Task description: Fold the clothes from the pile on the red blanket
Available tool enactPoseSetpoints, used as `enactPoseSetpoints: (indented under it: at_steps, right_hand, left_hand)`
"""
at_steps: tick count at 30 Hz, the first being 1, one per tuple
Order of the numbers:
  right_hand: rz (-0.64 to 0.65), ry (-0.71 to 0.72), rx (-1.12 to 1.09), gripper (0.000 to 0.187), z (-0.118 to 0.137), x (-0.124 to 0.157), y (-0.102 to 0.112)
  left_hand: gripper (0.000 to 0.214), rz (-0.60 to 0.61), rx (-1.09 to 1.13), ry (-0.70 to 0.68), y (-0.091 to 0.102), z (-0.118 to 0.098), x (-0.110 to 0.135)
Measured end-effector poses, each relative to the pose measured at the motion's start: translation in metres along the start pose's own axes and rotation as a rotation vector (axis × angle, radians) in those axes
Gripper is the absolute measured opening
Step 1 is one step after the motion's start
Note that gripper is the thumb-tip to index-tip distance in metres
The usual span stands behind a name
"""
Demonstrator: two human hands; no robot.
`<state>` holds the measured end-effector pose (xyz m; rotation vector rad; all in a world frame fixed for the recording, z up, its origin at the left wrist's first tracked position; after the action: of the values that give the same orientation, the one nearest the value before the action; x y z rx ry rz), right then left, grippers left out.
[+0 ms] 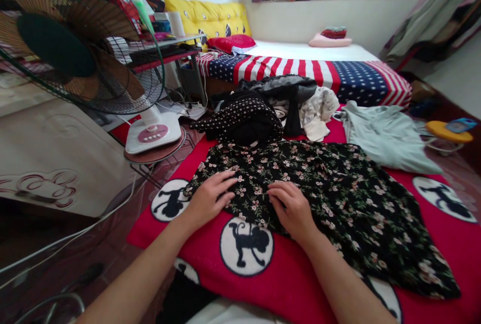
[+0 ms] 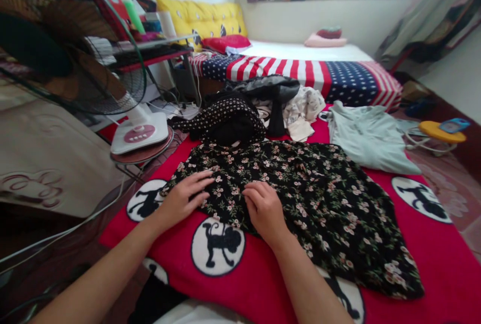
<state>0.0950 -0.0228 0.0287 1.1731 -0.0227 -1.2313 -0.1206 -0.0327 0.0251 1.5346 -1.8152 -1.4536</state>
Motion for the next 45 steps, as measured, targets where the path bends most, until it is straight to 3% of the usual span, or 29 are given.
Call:
enactPoseSetpoints:
  at_steps: [2, 6, 11, 15, 19, 21, 23, 27, 31, 35, 38, 42, 45]
  right_hand:
    - [0.132, 0.045, -0.025, 0.020, 0.004, 0.003, -0.014]
    - [0.203, 0.045, 0.015, 0.028, 0.002, 0.008, -0.023]
    - [0.191, 0.043, 0.023, 0.027, 0.001, 0.009, -0.022]
    - [0.185, 0.034, 0.003, 0.025, 0.001, 0.007, -0.021]
    - [0.177, 0.005, -0.004, 0.021, -0.001, 0.005, -0.021]
    - [0.181, -0.001, -0.016, 0.020, -0.001, 0.005, -0.021]
    - [0.180, -0.003, -0.029, 0.021, -0.001, 0.005, -0.020]
    - [0.173, -0.004, -0.043, 0.021, -0.003, 0.006, -0.020]
    - [0.169, -0.002, -0.055, 0.020, -0.004, 0.006, -0.019]
    - [0.169, -0.010, -0.073, 0.019, -0.005, 0.006, -0.019]
    - [0.161, -0.004, -0.077, 0.019, -0.006, 0.006, -0.020]
    - [0.161, -0.003, -0.081, 0.019, -0.006, 0.006, -0.020]
    - [0.151, -0.008, -0.078, 0.018, -0.007, 0.006, -0.020]
  left_hand:
    - [0.052, 0.176, -0.092, -0.058, -0.024, -0.011, 0.005]
    - [0.061, 0.258, -0.186, -0.052, -0.036, -0.008, 0.011]
    - [0.055, 0.136, -0.158, 0.092, -0.014, 0.019, 0.010]
    - [0.037, 0.114, -0.123, 0.157, 0.005, 0.034, 0.004]
    - [0.030, 0.010, -0.101, 0.328, 0.026, 0.050, -0.024]
    - [0.050, -0.013, -0.147, 0.406, 0.029, 0.057, -0.043]
    - [0.059, 0.010, -0.187, 0.420, 0.023, 0.061, -0.065]
    - [0.018, -0.014, -0.177, 0.401, 0.009, 0.069, -0.096]
    - [0.040, -0.082, -0.089, 0.339, -0.005, 0.078, -0.107]
    - [0.058, 0.051, 0.024, 0.235, -0.015, 0.083, -0.103]
    - [0.050, 0.088, 0.078, 0.228, 0.006, 0.091, -0.093]
    - [0.045, -0.037, 0.011, 0.494, 0.050, 0.119, -0.062]
    - [0.052, -0.041, -0.046, 0.662, 0.057, 0.131, -0.036]
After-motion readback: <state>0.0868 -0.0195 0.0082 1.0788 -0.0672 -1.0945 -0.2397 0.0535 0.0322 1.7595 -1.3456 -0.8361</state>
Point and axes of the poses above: each hand's wrist, its own x-axis away from the middle knuckle, its own y-axis out of the back of the hand, z = x × y, the point moved 7 cm from there along -x, towards the middle knuckle
